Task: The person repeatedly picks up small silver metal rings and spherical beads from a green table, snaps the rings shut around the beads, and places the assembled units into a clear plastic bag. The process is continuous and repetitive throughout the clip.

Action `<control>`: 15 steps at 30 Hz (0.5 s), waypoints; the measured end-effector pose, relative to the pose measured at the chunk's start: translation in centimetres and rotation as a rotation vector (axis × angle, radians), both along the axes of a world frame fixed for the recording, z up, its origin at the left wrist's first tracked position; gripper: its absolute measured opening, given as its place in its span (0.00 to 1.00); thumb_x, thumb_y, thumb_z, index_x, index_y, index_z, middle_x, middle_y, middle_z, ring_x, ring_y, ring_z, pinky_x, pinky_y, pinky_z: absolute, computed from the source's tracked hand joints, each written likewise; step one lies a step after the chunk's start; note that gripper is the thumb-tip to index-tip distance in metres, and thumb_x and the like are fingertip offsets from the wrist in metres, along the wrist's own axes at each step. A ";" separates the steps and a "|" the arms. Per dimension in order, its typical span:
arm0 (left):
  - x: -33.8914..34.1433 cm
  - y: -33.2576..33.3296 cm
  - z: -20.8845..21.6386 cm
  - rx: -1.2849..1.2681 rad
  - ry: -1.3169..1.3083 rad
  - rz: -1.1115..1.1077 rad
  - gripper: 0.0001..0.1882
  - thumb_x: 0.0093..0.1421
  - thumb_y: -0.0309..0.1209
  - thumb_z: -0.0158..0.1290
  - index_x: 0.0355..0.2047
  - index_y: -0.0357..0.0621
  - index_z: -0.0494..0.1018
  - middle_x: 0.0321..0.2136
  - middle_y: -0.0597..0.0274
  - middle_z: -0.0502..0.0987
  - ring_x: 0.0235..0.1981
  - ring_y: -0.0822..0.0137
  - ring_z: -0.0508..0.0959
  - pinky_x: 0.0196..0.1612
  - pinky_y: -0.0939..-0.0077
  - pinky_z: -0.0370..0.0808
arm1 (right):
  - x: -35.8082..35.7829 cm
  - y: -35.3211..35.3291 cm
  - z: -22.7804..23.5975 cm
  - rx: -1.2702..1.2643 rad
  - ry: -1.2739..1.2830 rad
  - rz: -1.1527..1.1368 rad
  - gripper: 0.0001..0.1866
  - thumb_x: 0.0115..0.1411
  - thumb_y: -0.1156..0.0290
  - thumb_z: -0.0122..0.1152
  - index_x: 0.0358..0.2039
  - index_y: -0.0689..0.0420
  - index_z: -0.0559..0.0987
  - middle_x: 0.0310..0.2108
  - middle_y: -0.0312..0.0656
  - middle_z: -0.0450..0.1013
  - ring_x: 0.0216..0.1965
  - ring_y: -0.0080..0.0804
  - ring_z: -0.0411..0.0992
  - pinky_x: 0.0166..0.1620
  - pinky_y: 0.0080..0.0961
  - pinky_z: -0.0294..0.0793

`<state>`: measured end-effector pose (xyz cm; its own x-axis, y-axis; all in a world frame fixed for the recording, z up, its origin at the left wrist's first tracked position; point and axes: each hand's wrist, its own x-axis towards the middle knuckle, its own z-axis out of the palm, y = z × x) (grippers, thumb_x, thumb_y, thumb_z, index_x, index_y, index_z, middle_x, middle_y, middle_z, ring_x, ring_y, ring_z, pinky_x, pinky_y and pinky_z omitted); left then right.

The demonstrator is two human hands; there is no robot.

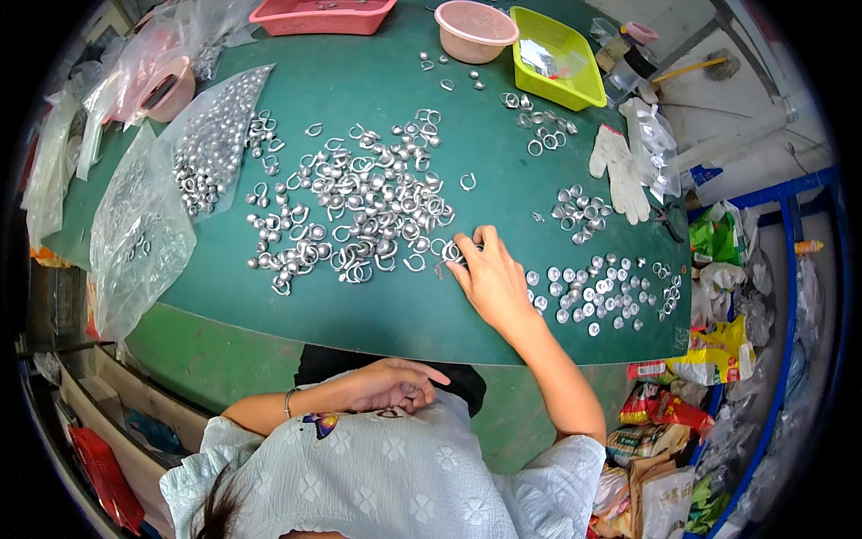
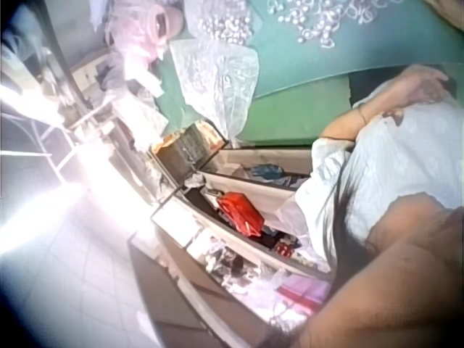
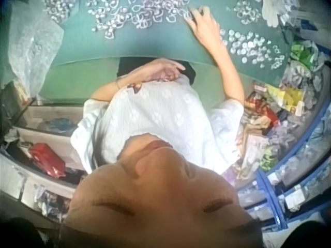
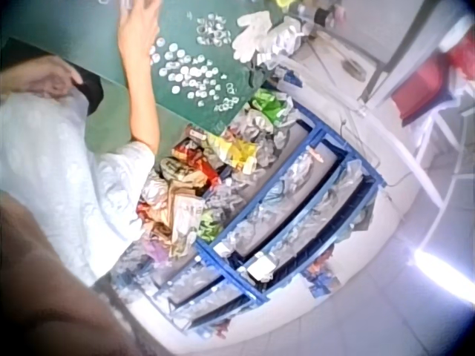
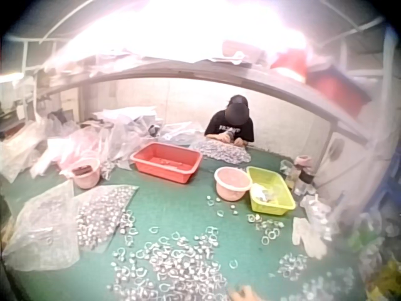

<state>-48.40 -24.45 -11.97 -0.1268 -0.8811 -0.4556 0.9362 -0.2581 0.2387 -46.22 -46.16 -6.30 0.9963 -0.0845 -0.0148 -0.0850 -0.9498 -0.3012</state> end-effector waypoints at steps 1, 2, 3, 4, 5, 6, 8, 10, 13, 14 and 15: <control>0.0 0.0 -0.5 0.014 0.019 0.005 0.17 0.61 0.27 0.43 0.49 0.31 0.67 0.29 0.58 0.74 0.29 0.72 0.72 0.33 0.81 0.70 | -0.4 0.1 0.1 0.014 0.004 0.000 0.17 0.55 0.64 0.58 0.43 0.56 0.69 0.38 0.46 0.61 0.36 0.46 0.69 0.31 0.40 0.73; -0.1 0.0 -1.1 0.014 0.055 0.038 0.16 0.61 0.26 0.44 0.48 0.32 0.68 0.29 0.58 0.74 0.29 0.72 0.72 0.34 0.80 0.70 | -0.7 0.3 0.1 0.007 -0.003 -0.021 0.17 0.56 0.64 0.57 0.44 0.56 0.69 0.38 0.46 0.61 0.36 0.46 0.70 0.31 0.40 0.73; -0.2 0.0 -1.8 0.016 0.094 0.071 0.15 0.60 0.26 0.44 0.47 0.33 0.69 0.30 0.58 0.74 0.30 0.72 0.73 0.35 0.79 0.71 | -1.1 0.6 0.0 0.002 -0.010 -0.042 0.17 0.56 0.65 0.57 0.44 0.56 0.69 0.38 0.46 0.61 0.36 0.46 0.70 0.31 0.40 0.73; -0.3 0.0 -2.4 0.017 0.132 0.104 0.15 0.60 0.26 0.45 0.46 0.34 0.69 0.31 0.58 0.74 0.31 0.72 0.73 0.36 0.79 0.71 | -1.5 0.8 -0.1 -0.004 -0.016 -0.063 0.16 0.56 0.65 0.57 0.44 0.56 0.69 0.38 0.47 0.61 0.35 0.47 0.70 0.31 0.40 0.73; -0.6 -0.1 -2.8 0.082 0.105 0.128 0.14 0.59 0.26 0.48 0.44 0.35 0.70 0.32 0.59 0.74 0.32 0.73 0.73 0.37 0.80 0.71 | -1.9 1.2 0.0 -0.009 -0.005 -0.104 0.16 0.56 0.66 0.56 0.44 0.57 0.69 0.38 0.47 0.61 0.35 0.47 0.70 0.31 0.40 0.73; -0.7 -0.1 -3.1 0.082 0.104 0.146 0.14 0.59 0.27 0.49 0.44 0.35 0.70 0.32 0.59 0.74 0.32 0.73 0.73 0.37 0.79 0.71 | -2.2 1.7 0.1 -0.014 0.006 -0.144 0.16 0.57 0.67 0.56 0.44 0.58 0.68 0.38 0.48 0.61 0.35 0.48 0.70 0.31 0.41 0.73; -0.8 -0.1 -3.5 0.080 0.103 0.183 0.14 0.58 0.28 0.50 0.44 0.35 0.70 0.32 0.59 0.74 0.32 0.73 0.73 0.37 0.79 0.72 | -2.8 2.5 0.0 -0.003 0.009 -0.204 0.16 0.57 0.68 0.55 0.45 0.60 0.67 0.39 0.50 0.62 0.35 0.50 0.70 0.31 0.42 0.73; -0.8 -0.2 -3.2 0.072 0.122 0.196 0.14 0.60 0.28 0.49 0.45 0.33 0.70 0.33 0.58 0.75 0.33 0.72 0.75 0.39 0.79 0.73 | -3.6 3.2 -0.3 0.029 -0.006 -0.249 0.16 0.58 0.70 0.53 0.45 0.62 0.67 0.39 0.52 0.62 0.35 0.53 0.71 0.31 0.43 0.73; -0.7 -0.3 -2.7 0.062 0.163 0.222 0.15 0.60 0.28 0.48 0.46 0.31 0.69 0.36 0.55 0.75 0.36 0.69 0.76 0.42 0.77 0.74 | -4.7 3.8 -0.1 0.093 -0.002 -0.234 0.17 0.58 0.72 0.53 0.46 0.63 0.66 0.41 0.53 0.62 0.37 0.55 0.70 0.31 0.43 0.73; -0.7 -0.4 -2.6 0.060 0.178 0.232 0.16 0.60 0.28 0.48 0.46 0.31 0.69 0.37 0.54 0.76 0.37 0.68 0.76 0.43 0.77 0.74 | -4.9 3.9 0.0 0.114 0.002 -0.234 0.17 0.58 0.72 0.53 0.46 0.63 0.66 0.42 0.53 0.62 0.37 0.55 0.70 0.31 0.43 0.73; -0.5 -0.4 -2.4 0.068 0.162 0.227 0.16 0.61 0.28 0.48 0.47 0.30 0.68 0.38 0.52 0.75 0.39 0.67 0.76 0.44 0.76 0.74 | -5.0 4.0 0.1 0.110 0.005 -0.254 0.18 0.57 0.71 0.54 0.47 0.62 0.66 0.42 0.53 0.62 0.37 0.54 0.71 0.31 0.43 0.73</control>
<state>-48.94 -24.84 -14.39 -0.0062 -0.8632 -0.5048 0.9963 -0.0484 0.0706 -51.19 -42.18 -6.19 0.9432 -0.3294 -0.0429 -0.3183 -0.8593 -0.4004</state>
